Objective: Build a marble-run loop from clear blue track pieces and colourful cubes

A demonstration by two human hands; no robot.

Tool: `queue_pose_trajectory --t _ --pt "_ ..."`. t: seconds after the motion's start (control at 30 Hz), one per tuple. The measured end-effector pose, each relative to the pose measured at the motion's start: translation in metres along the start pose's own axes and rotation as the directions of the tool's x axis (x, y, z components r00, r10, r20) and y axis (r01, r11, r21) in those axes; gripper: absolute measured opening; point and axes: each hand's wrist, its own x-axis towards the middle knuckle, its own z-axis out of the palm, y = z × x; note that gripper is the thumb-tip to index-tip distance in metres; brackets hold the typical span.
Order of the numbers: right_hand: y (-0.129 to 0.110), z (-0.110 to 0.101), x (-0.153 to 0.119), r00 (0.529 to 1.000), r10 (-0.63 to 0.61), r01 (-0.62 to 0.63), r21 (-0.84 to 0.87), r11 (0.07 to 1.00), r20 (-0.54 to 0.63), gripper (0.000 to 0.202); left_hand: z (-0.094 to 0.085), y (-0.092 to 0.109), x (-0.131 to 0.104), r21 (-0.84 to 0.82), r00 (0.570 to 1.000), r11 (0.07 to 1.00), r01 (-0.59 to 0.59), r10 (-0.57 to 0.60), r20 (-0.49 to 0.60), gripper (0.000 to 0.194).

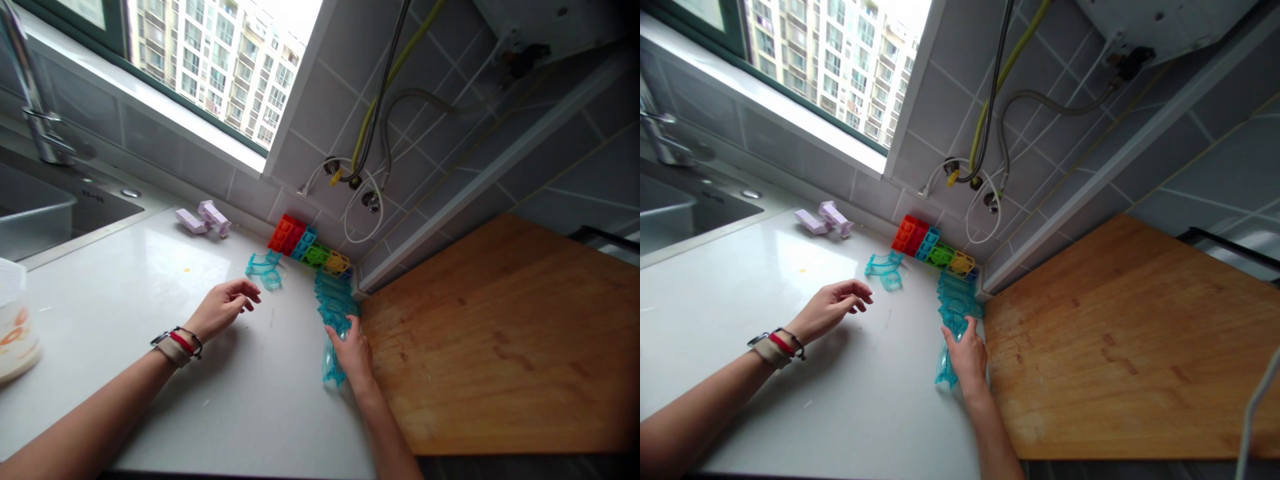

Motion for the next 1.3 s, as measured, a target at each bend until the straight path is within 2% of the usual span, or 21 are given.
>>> queue_pose_trajectory --t 0.13,0.23,0.3,0.37,0.5,0.57,0.63,0.7,0.8,0.9,1.0,1.1,1.3 --pt "0.002 -0.001 0.0 0.999 0.027 -0.027 -0.007 1.0 0.036 0.07 0.001 0.001 0.0 0.004 1.0 1.0 0.012 -0.012 -0.002 0.023" --pt "0.006 -0.002 0.001 0.998 0.029 -0.032 0.069 0.997 0.051 0.072 0.001 0.001 0.0 0.016 1.0 1.0 0.016 -0.016 -0.004 0.024" --pt "0.011 -0.004 -0.001 1.0 0.023 -0.02 0.183 0.983 -0.015 0.07 0.001 0.001 0.0 0.024 1.0 1.0 0.016 -0.016 -0.005 0.025" --pt "0.016 -0.005 -0.007 0.99 0.046 0.002 0.337 0.941 -0.134 0.067 0.001 0.001 0.0 0.032 1.0 0.999 0.015 -0.015 -0.003 0.025" --pt "0.023 -0.008 -0.032 0.94 0.102 0.101 0.55 0.829 -0.326 0.055 0.002 -0.001 0.001 0.048 1.0 0.999 0.013 -0.013 0.004 0.026" --pt "0.018 -0.006 -0.052 0.924 0.033 0.205 0.566 0.799 -0.381 0.044 0.002 -0.004 0.002 0.065 1.0 0.998 0.006 -0.006 0.007 0.026" --pt "0.005 -0.001 -0.072 0.909 -0.14 0.355 0.555 0.752 -0.392 0.034 0.003 -0.008 0.002 0.092 1.0 0.996 -0.002 0.001 0.007 0.026" --pt "-0.015 0.006 -0.089 0.854 -0.375 0.52 0.551 0.653 -0.361 0.028 0.004 -0.013 0.002 0.129 1.0 0.992 -0.013 0.013 0.004 0.026" --pt "-0.053 0.016 -0.102 0.69 -0.657 0.685 0.568 0.457 -0.303 0.027 0.006 -0.021 0.001 0.213 0.999 0.976 -0.043 0.044 -0.001 0.024" --pt "-0.09 0.024 -0.1 0.553 -0.799 0.754 0.549 0.361 -0.234 0.03 0.008 -0.025 0.0 0.32 0.997 0.944 -0.079 0.077 0.016 0.022" --pt "-0.113 0.031 -0.091 0.492 -0.844 0.779 0.54 0.318 -0.212 0.032 0.008 -0.024 -0.001 0.35 0.996 0.932 -0.091 0.093 0.011 0.022" --pt "-0.118 0.039 -0.083 0.489 -0.831 0.774 0.571 0.274 -0.264 0.029 0.005 -0.022 0.0 0.353 0.996 0.933 -0.073 0.085 -0.017 0.022" --pt "-0.112 0.047 -0.08 0.607 -0.757 0.66 0.684 0.31 -0.242 0.026 0.006 -0.021 -0.002 0.403 0.998 0.913 -0.064 0.068 0.005 0.023"
